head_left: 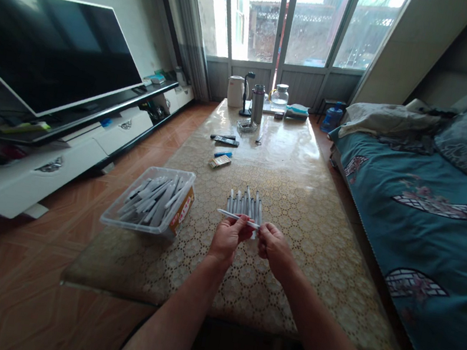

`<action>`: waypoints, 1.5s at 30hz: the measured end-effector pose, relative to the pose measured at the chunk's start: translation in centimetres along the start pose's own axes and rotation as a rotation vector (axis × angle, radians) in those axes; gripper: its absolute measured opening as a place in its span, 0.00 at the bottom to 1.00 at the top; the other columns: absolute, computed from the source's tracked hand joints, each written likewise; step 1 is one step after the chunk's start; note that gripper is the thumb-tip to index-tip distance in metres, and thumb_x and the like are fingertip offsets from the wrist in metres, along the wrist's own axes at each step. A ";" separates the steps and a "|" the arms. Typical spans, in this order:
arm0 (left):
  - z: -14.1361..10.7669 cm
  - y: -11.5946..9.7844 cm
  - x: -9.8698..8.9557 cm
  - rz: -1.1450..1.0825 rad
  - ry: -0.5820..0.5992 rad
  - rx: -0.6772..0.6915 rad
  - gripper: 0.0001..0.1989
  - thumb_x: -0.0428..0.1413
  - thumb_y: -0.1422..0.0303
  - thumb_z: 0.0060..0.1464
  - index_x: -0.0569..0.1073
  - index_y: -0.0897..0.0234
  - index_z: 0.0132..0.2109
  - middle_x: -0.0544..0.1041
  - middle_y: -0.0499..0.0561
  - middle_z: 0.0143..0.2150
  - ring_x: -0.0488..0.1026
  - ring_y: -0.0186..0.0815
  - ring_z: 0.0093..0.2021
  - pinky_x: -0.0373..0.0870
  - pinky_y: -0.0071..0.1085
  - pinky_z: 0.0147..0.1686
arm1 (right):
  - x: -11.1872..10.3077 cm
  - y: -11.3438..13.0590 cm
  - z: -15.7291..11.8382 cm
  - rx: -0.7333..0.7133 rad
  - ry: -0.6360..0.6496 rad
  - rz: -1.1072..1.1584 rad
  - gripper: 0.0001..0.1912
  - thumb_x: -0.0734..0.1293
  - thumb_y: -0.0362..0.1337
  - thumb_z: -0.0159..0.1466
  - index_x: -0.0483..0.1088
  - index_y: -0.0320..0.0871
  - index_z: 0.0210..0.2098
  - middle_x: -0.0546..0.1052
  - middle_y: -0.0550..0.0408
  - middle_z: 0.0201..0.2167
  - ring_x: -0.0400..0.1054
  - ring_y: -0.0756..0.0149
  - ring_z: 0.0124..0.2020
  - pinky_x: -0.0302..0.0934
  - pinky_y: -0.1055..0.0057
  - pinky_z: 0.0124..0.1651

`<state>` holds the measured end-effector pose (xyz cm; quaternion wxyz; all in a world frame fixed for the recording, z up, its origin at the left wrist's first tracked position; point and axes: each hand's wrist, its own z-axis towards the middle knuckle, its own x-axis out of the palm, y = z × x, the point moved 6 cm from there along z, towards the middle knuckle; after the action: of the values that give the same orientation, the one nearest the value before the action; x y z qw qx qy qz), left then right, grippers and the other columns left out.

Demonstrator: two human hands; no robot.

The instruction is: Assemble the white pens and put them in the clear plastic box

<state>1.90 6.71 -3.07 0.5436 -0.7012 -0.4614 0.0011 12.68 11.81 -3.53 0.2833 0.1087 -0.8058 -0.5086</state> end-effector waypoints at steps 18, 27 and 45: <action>0.2 0.2 0.0 0.007 -0.013 0.006 0.11 0.64 0.67 0.45 0.71 0.68 0.34 0.79 0.53 0.31 0.76 0.32 0.27 0.70 0.27 0.29 | -0.3 -0.5 0.2 0.101 -0.067 -0.042 0.18 0.65 0.51 0.55 0.62 0.43 0.31 0.65 0.63 0.21 0.51 0.79 0.13 0.39 0.80 0.14; 0.2 0.0 -0.1 0.003 -0.022 0.001 0.11 0.64 0.67 0.45 0.71 0.68 0.34 0.79 0.53 0.30 0.76 0.31 0.27 0.70 0.26 0.29 | 0.1 -0.4 0.2 0.060 -0.021 0.017 0.16 0.69 0.45 0.51 0.59 0.45 0.32 0.65 0.65 0.21 0.51 0.79 0.13 0.39 0.80 0.14; 0.4 0.5 -0.2 0.052 -0.021 -0.013 0.12 0.64 0.67 0.44 0.71 0.67 0.33 0.78 0.53 0.30 0.75 0.32 0.26 0.69 0.26 0.28 | -0.2 -1.2 0.3 0.166 -0.022 0.027 0.17 0.63 0.51 0.58 0.62 0.42 0.29 0.66 0.62 0.19 0.52 0.79 0.12 0.40 0.80 0.13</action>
<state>1.92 6.89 -3.69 0.5339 -0.7164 -0.4488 0.0199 12.48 11.61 -4.74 0.2713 0.1153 -0.8497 -0.4372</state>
